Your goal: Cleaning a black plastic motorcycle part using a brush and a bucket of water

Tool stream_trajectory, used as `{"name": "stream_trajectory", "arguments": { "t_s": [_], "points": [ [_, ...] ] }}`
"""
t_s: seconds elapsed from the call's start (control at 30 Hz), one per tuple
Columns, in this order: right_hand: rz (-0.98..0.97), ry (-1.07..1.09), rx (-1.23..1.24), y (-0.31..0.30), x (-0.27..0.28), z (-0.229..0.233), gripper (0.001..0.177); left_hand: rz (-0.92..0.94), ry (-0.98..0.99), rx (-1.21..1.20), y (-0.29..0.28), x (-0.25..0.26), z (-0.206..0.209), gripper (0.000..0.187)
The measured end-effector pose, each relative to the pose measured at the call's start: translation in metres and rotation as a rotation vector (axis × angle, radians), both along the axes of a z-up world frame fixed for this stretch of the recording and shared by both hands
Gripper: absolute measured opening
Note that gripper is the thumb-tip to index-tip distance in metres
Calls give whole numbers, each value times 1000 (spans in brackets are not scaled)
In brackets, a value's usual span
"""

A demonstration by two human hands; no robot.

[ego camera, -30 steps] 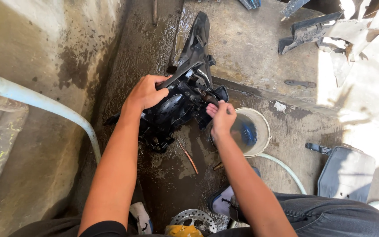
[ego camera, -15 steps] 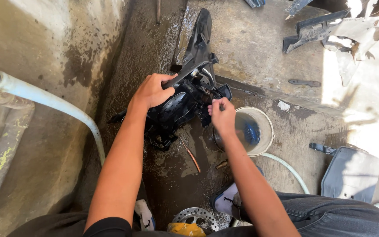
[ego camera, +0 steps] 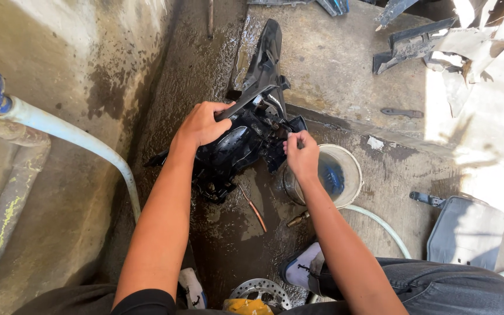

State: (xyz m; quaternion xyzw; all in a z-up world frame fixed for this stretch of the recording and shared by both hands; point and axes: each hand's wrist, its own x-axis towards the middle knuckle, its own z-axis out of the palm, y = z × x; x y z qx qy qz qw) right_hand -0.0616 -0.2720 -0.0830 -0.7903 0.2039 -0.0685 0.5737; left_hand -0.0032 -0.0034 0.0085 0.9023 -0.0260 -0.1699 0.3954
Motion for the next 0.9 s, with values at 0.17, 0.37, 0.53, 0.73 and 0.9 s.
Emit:
{"name": "stream_trajectory", "arguments": {
  "t_s": [0.17, 0.37, 0.53, 0.73, 0.9],
  "points": [
    [57, 70, 6, -12, -4, -3, 16, 5, 0, 4, 0, -4, 3, 52],
    [-36, 59, 15, 1, -16, -2, 19, -6, 4, 36, -2, 1, -1, 51],
    [-9, 61, -30, -4, -16, -11, 18, -14, 7, 53, -7, 0, 0, 51],
    [140, -73, -232, -4, -24, -15, 11, 10, 16, 54, -6, 2, 0, 51],
    [251, 153, -360, -31, 4, -23, 13, -17, 11, 68, -5, 0, 2, 52]
  ]
}}
